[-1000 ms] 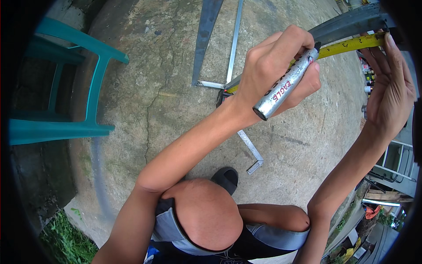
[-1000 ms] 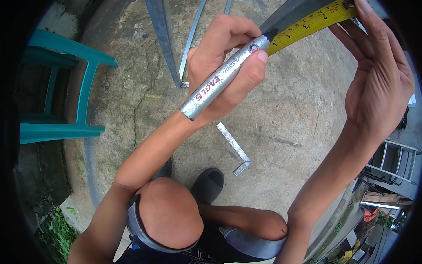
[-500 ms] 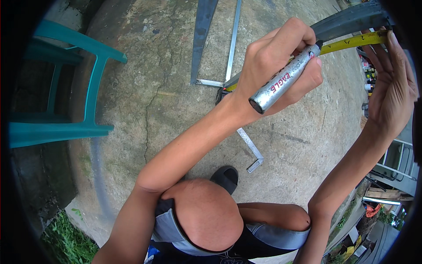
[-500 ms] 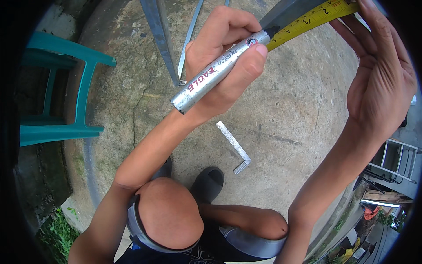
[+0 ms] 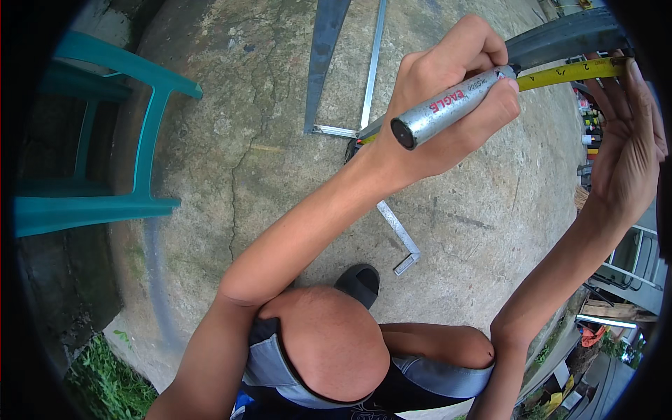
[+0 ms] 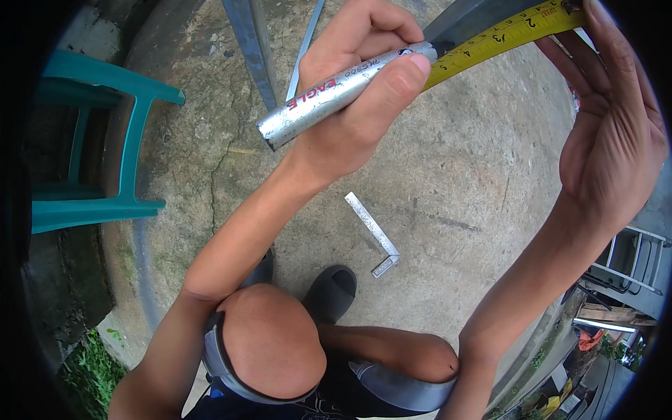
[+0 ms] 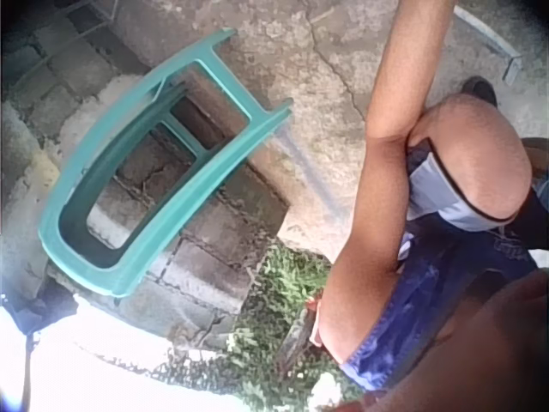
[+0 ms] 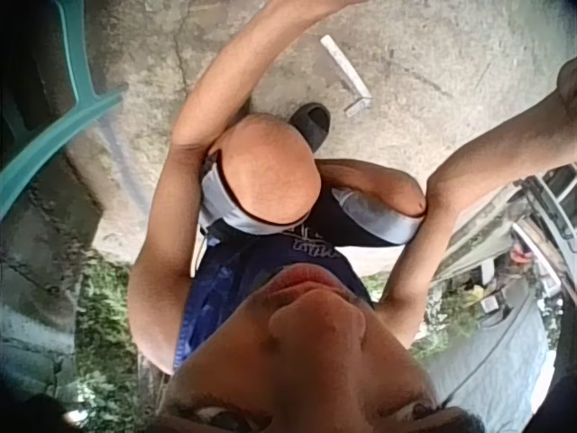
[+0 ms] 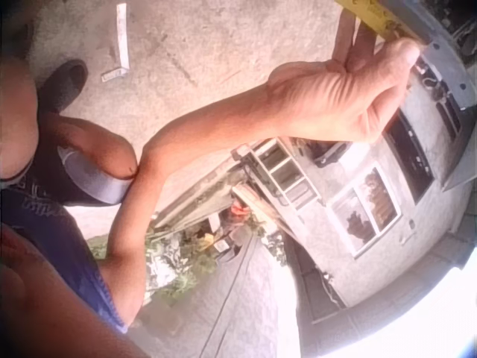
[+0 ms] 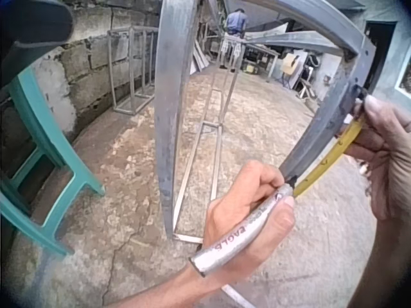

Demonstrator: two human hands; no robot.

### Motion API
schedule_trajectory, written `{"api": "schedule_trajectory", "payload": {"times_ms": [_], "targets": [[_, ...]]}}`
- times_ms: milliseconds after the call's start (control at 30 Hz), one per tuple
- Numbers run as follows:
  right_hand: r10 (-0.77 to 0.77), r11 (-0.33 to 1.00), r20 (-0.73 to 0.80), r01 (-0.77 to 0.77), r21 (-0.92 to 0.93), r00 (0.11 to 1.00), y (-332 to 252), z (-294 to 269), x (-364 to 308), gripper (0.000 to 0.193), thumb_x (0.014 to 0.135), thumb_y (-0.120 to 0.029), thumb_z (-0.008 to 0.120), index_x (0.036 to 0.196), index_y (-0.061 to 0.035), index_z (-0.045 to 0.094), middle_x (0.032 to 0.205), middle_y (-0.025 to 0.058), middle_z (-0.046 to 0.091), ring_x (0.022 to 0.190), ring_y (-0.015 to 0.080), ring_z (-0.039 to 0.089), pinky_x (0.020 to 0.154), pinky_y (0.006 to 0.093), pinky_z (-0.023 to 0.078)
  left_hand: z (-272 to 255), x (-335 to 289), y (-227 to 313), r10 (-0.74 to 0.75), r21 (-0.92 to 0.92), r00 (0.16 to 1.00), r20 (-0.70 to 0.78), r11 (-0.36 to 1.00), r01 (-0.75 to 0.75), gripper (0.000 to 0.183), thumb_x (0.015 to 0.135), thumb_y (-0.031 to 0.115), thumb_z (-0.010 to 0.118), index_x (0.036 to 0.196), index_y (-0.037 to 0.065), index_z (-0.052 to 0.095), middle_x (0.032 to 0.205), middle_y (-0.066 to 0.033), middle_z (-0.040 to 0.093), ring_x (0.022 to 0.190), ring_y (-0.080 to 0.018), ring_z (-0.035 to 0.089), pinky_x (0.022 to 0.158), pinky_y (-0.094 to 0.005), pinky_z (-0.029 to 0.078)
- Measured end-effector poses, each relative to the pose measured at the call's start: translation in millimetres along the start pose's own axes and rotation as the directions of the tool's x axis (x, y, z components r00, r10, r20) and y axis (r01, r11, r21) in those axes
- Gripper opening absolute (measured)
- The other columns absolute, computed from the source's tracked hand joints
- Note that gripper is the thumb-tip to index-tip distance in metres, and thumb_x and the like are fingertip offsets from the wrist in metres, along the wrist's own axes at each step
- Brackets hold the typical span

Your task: Using a tape measure and a marker to mark specific lengths on a metal frame structure.

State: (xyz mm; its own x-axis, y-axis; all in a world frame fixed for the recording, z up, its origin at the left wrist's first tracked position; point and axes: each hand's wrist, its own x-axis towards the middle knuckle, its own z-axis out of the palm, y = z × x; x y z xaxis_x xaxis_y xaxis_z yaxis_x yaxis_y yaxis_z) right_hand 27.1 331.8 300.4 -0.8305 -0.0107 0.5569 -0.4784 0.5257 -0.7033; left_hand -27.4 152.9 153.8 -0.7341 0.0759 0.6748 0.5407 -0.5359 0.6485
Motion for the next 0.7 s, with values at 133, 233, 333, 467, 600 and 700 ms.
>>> {"api": "schedule_trajectory", "payload": {"times_ms": [133, 233, 333, 467, 600, 700], "targets": [[-0.013, 0.999, 0.039, 0.011, 0.049, 0.999, -3.9, 12.8, 1.8, 0.031, 0.091, -0.026, 0.066, 0.106, 0.0016, 0.065, 0.105, 0.0185, 0.067, 0.101, 0.0291, 0.067, 0.075, 0.0431, 0.064, -0.9, 1.3, -0.2, -0.019, -0.005, 1.0, 0.02, 1.0, 0.02, 0.015, 0.079, 0.012, 0.063, 0.085, 0.003, 0.052, 0.059, -0.0054, 0.056, 0.049, -0.0113, 0.057, 0.043, -0.0255, 0.041], [-0.011, 0.999, -0.089, 0.015, 0.044, 0.996, -20.8, 41.2, 0.3, 0.027, 0.09, -0.022, 0.067, 0.098, 0.0034, 0.066, 0.095, 0.0201, 0.069, 0.089, 0.0289, 0.07, 0.068, 0.041, 0.065, 1.8, 1.1, -3.9, 0.066, 0.01, 0.997, -0.033, 0.998, -0.066, 0.015, 0.079, 0.012, 0.062, 0.085, 0.004, 0.052, 0.06, -0.0052, 0.056, 0.049, -0.0116, 0.058, 0.043, -0.0256, 0.041], [-0.012, 0.999, -0.227, 0.022, 0.042, 0.974, -22.3, 47.1, -1.1, 0.024, 0.09, -0.019, 0.067, 0.092, 0.0051, 0.068, 0.088, 0.0221, 0.07, 0.08, 0.029, 0.072, 0.064, 0.0394, 0.066, 1.2, 0.8, -4.3, 0.056, 0.0, 0.998, -0.024, 0.998, -0.056, 0.015, 0.078, 0.012, 0.063, 0.085, 0.004, 0.051, 0.06, -0.0056, 0.054, 0.049, -0.0129, 0.056, 0.044, -0.0267, 0.041], [-0.063, 0.996, -0.081, 0.068, 0.063, 0.995, -16.0, 35.5, -0.8, 0.027, 0.091, -0.021, 0.067, 0.094, 0.0053, 0.067, 0.093, 0.0228, 0.07, 0.083, 0.0294, 0.072, 0.066, 0.0403, 0.066, 5.2, 1.0, -7.5, 0.122, 0.025, 0.991, -0.046, 0.992, -0.121, 0.018, 0.077, 0.013, 0.064, 0.084, 0.004, 0.05, 0.059, -0.0064, 0.05, 0.049, -0.0168, 0.052, 0.045, -0.0299, 0.04], [-0.039, 0.999, -0.152, 0.042, 0.015, 0.988, -19.4, 37.5, -3.1, 0.028, 0.09, -0.023, 0.067, 0.094, 0.0054, 0.067, 0.094, 0.0226, 0.07, 0.082, 0.0295, 0.072, 0.066, 0.0409, 0.066, 3.9, 2.5, -7.8, 0.151, 0.041, 0.987, -0.051, 0.988, -0.149, 0.018, 0.076, 0.014, 0.064, 0.084, 0.004, 0.05, 0.059, -0.0072, 0.048, 0.05, -0.0198, 0.05, 0.046, -0.0318, 0.04], [-0.034, 0.999, -0.136, 0.037, 0.015, 0.99, -18.6, 36.8, -2.7, 0.029, 0.09, -0.022, 0.068, 0.095, 0.0058, 0.067, 0.096, 0.0227, 0.069, 0.083, 0.0293, 0.072, 0.066, 0.0414, 0.066, 5.8, 2.4, -10.0, 0.237, 0.12, 0.969, -0.069, 0.966, -0.228, 0.018, 0.076, 0.013, 0.064, 0.083, 0.004, 0.05, 0.058, -0.0074, 0.047, 0.05, -0.0203, 0.05, 0.046, -0.0323, 0.04]]}}
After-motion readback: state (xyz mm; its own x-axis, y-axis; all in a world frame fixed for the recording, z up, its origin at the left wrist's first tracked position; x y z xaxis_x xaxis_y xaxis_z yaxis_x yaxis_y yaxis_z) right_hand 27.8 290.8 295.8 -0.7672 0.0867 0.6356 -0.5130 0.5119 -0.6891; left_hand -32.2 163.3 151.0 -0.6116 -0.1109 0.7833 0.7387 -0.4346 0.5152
